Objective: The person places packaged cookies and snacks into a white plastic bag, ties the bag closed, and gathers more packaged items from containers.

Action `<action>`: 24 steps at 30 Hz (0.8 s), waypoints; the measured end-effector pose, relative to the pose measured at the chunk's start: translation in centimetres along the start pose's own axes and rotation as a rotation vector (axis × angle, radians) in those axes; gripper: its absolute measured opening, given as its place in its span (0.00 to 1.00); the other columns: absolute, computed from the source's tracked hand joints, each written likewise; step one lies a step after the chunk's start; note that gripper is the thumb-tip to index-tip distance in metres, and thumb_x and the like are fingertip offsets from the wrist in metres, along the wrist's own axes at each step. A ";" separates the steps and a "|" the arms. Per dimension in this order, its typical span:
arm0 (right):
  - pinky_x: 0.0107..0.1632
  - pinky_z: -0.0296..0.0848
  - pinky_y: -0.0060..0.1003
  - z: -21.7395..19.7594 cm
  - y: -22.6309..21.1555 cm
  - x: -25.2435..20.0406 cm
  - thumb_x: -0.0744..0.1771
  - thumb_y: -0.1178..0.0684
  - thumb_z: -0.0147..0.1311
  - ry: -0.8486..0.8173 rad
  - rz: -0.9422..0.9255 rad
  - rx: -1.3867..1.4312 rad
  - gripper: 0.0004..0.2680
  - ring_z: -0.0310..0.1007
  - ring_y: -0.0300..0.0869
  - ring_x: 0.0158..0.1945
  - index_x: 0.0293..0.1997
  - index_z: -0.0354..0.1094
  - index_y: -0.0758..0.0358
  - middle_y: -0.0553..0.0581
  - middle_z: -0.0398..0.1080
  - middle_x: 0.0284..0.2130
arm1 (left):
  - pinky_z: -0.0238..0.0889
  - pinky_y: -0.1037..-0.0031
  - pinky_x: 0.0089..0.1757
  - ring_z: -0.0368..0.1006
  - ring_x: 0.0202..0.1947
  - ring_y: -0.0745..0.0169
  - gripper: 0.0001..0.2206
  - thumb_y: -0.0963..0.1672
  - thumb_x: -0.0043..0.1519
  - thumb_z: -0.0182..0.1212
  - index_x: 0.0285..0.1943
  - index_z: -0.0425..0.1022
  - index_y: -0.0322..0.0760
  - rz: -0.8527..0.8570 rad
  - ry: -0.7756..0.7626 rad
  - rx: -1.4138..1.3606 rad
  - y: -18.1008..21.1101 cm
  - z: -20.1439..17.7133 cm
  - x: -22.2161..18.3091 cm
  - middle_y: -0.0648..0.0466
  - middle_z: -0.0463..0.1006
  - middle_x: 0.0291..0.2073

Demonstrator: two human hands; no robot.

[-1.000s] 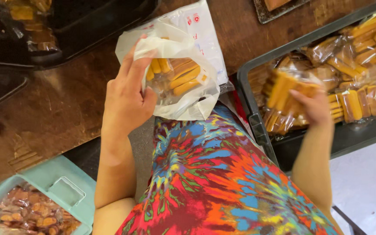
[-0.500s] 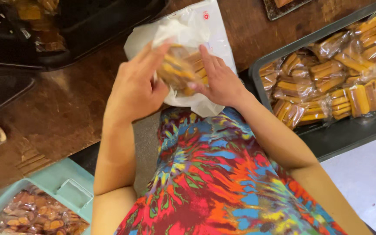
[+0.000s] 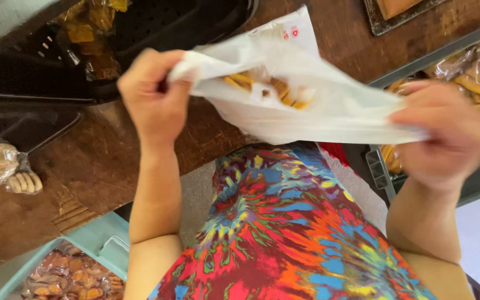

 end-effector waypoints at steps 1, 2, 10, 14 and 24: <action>0.57 0.75 0.41 -0.2 -0.2 0.8 0.67 0.67 0.57 0.105 -0.009 0.049 0.06 0.73 0.48 0.40 0.43 0.73 0.63 0.56 0.74 0.36 | 0.51 0.79 0.32 0.60 0.29 0.72 0.07 0.33 0.61 0.65 0.45 0.78 0.29 -0.001 -0.004 -0.003 0.1 -0.6 0.2 0.57 0.69 0.31; 0.55 0.75 0.40 -0.6 -0.4 1.5 0.67 0.67 0.58 0.207 -0.026 0.092 0.05 0.72 0.48 0.40 0.44 0.72 0.64 0.57 0.74 0.37 | 0.53 0.79 0.35 0.61 0.32 0.71 0.04 0.34 0.65 0.65 0.44 0.75 0.28 0.011 0.051 -0.157 0.2 -1.6 0.2 0.56 0.69 0.34; 0.41 0.63 0.33 -0.7 3.1 3.6 0.68 0.67 0.64 0.084 -0.099 -0.237 0.04 0.67 0.49 0.39 0.43 0.74 0.72 0.64 0.67 0.34 | 0.68 0.77 0.36 0.73 0.31 0.68 0.09 0.34 0.65 0.64 0.41 0.66 0.33 -0.451 -0.281 -0.903 -0.1 3.4 -3.6 0.48 0.75 0.34; 0.41 0.65 0.29 -2.9 7.2 3.1 0.74 0.56 0.63 0.251 0.200 0.283 0.08 0.68 0.42 0.36 0.53 0.70 0.73 0.58 0.68 0.36 | 0.69 0.79 0.35 0.75 0.35 0.69 0.28 0.34 0.59 0.64 0.68 0.58 0.38 -0.440 -0.257 -1.046 5.0 2.0 -5.5 0.41 0.78 0.49; 0.55 0.74 0.48 -1.6 11.9 3.8 0.69 0.46 0.60 -0.454 0.096 1.298 0.16 0.79 0.46 0.49 0.61 0.66 0.61 0.59 0.75 0.50 | 0.73 0.72 0.47 0.80 0.43 0.60 0.39 0.39 0.57 0.71 0.79 0.56 0.35 -0.365 0.086 -1.011 17.3 -0.1 -14.3 0.38 0.63 0.73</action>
Point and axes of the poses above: each hand's wrist, its own x-axis towards the middle knuckle, its own z-axis out of the palm, y = z × x, the point moved 5 cm from there along x, towards the middle knuckle
